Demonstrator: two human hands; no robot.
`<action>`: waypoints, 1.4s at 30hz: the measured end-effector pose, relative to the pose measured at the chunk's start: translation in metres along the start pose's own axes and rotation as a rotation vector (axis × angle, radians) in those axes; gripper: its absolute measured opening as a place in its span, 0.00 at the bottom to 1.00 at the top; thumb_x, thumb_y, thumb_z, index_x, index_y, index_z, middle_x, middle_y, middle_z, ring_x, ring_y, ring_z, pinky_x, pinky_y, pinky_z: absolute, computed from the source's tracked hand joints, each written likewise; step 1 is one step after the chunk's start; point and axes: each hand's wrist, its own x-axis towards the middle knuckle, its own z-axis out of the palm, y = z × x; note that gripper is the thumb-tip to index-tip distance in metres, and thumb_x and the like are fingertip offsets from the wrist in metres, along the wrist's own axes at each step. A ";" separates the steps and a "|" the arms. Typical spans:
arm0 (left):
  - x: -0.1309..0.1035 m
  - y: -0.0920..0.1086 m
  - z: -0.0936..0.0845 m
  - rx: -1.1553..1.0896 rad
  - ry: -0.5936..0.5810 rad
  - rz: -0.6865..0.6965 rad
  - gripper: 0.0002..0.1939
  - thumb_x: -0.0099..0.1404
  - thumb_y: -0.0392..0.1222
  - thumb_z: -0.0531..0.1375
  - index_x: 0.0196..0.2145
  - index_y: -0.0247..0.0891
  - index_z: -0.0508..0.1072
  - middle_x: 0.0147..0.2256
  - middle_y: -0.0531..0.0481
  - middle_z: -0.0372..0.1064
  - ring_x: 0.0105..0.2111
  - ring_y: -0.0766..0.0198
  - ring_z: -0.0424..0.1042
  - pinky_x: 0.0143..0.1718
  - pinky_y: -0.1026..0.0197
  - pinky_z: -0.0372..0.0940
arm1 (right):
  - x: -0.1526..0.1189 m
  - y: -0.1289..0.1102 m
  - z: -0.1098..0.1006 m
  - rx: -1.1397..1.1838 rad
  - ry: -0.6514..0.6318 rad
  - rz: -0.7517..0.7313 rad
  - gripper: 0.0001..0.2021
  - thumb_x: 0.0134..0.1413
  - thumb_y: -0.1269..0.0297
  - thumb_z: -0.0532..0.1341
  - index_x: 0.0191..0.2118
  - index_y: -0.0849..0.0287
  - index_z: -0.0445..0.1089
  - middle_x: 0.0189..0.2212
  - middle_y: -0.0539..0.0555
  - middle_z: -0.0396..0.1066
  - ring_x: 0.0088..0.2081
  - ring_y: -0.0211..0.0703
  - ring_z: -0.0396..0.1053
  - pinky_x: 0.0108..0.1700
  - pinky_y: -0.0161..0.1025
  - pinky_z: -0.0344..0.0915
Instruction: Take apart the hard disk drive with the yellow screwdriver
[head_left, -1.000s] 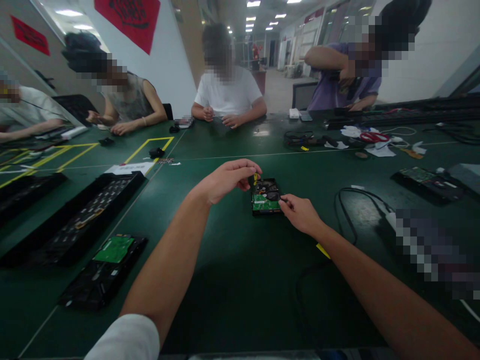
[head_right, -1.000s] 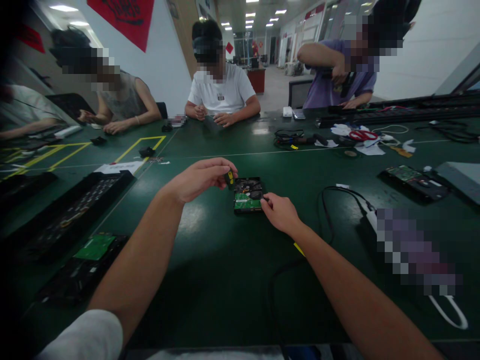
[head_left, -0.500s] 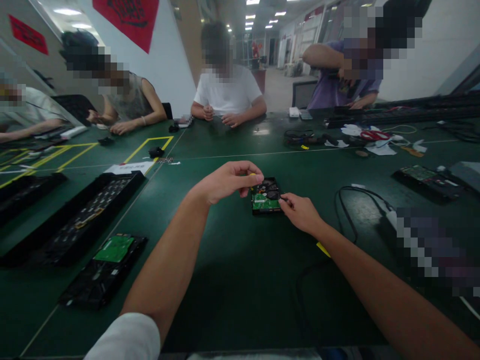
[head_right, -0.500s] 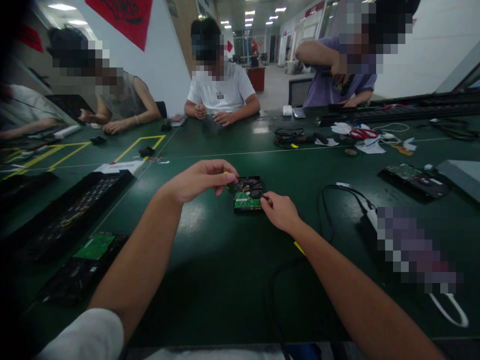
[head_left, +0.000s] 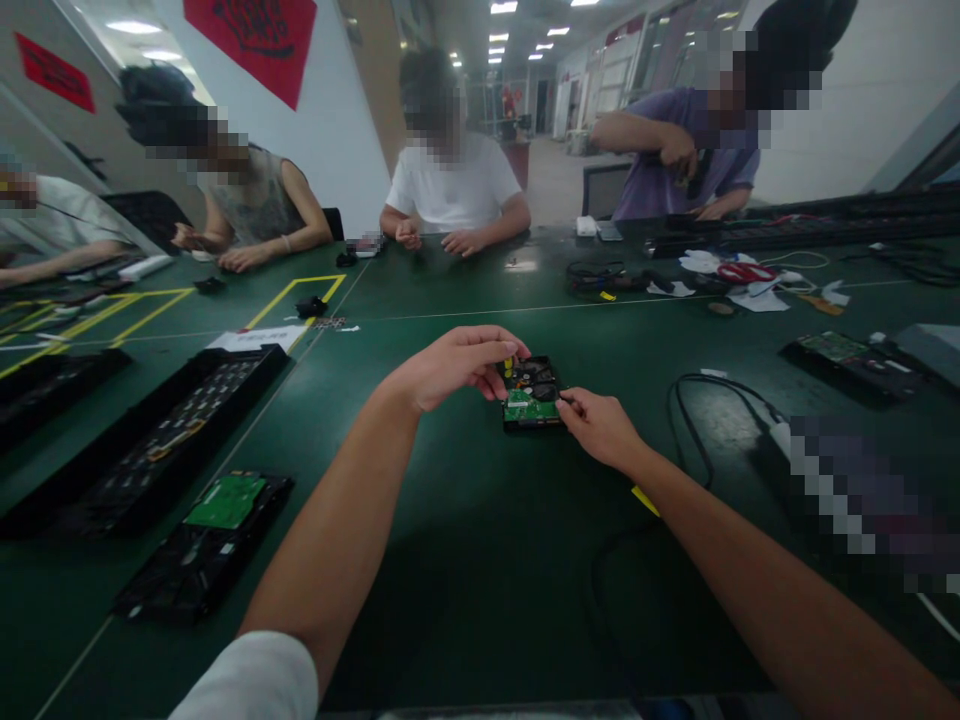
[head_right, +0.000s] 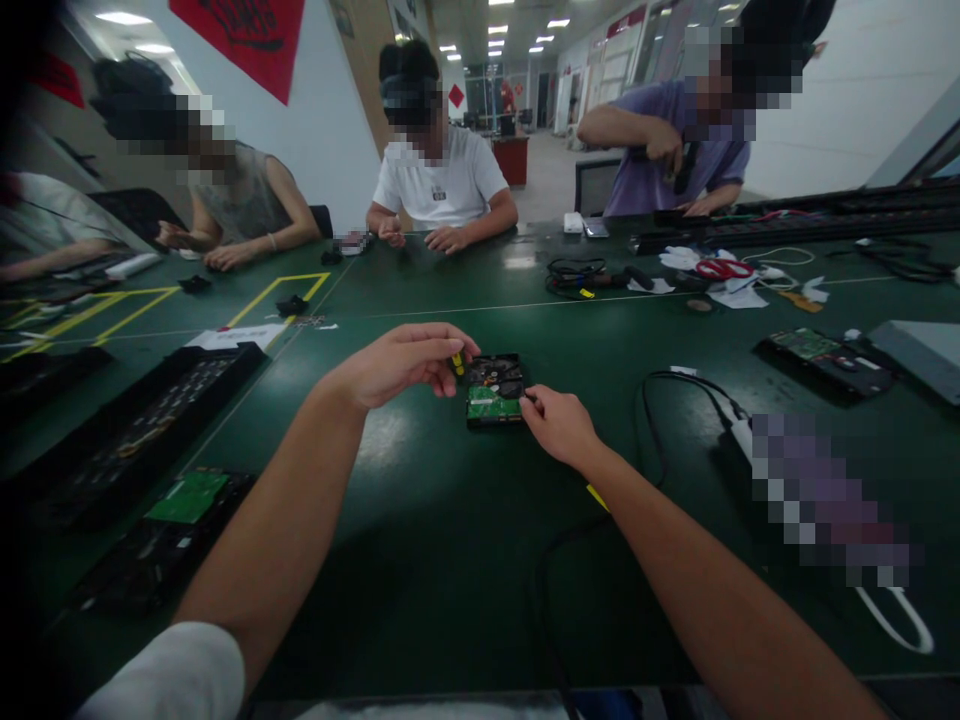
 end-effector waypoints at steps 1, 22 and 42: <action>0.000 0.000 0.001 -0.007 0.003 -0.008 0.14 0.68 0.48 0.63 0.44 0.34 0.76 0.35 0.47 0.73 0.26 0.66 0.75 0.28 0.64 0.71 | 0.000 0.000 0.000 0.002 -0.006 0.005 0.18 0.71 0.55 0.54 0.56 0.59 0.72 0.30 0.51 0.78 0.29 0.41 0.72 0.31 0.38 0.60; 0.000 0.001 0.001 -0.068 0.092 -0.043 0.13 0.67 0.47 0.61 0.45 0.37 0.73 0.39 0.44 0.76 0.24 0.63 0.76 0.25 0.62 0.70 | -0.001 -0.002 -0.002 0.002 -0.014 0.016 0.18 0.71 0.55 0.54 0.55 0.59 0.72 0.31 0.52 0.78 0.29 0.41 0.72 0.33 0.39 0.62; 0.000 -0.002 0.004 -0.055 0.041 -0.056 0.18 0.67 0.53 0.65 0.46 0.38 0.70 0.44 0.43 0.76 0.26 0.64 0.77 0.24 0.64 0.69 | 0.001 0.001 0.001 -0.016 0.004 -0.019 0.18 0.70 0.55 0.54 0.55 0.59 0.73 0.30 0.51 0.78 0.29 0.42 0.72 0.32 0.39 0.60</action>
